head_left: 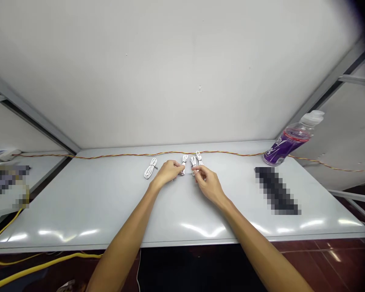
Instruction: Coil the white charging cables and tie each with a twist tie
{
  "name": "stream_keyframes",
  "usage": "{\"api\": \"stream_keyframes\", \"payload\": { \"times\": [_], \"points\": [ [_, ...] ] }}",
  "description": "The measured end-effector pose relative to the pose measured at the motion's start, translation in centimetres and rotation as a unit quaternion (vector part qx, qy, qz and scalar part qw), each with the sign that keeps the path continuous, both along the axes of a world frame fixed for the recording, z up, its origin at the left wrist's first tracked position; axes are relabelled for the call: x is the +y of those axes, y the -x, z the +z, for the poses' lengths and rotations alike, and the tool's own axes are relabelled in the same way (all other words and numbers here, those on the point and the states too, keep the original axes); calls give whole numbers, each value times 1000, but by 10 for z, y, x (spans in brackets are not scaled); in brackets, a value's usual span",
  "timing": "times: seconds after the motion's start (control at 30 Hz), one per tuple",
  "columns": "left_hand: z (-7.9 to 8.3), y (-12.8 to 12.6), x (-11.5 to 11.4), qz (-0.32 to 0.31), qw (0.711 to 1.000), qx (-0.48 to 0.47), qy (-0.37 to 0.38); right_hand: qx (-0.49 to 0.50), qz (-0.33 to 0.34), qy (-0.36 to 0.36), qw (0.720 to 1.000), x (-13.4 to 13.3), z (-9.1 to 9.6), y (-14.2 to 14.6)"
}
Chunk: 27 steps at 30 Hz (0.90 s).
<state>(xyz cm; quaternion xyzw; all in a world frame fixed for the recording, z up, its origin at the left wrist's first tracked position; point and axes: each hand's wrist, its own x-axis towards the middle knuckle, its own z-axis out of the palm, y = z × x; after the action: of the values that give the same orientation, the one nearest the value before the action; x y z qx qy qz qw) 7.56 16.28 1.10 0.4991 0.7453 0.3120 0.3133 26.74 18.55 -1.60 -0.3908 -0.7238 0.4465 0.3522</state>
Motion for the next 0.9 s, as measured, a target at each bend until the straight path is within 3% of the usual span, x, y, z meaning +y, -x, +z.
{"api": "stream_keyframes", "payload": {
  "times": [0.07,0.23,0.47,0.77,0.9],
  "points": [
    [1,2,-8,-9,999,-46,25,-1,-2,3,1000,-1,1,1],
    [3,-6,-27,-63,983,-172,-22,45,-2,17,999,-4,5,4],
    [1,-19,-42,-148,957,-241,-60,119,54,35,991,-6,6,4],
    [5,-13,-44,-186,935,-301,-23,146,91,60,983,-6,10,1],
    [9,-9,-44,-197,917,-346,6,144,98,34,984,-6,9,1]
  ]
}}
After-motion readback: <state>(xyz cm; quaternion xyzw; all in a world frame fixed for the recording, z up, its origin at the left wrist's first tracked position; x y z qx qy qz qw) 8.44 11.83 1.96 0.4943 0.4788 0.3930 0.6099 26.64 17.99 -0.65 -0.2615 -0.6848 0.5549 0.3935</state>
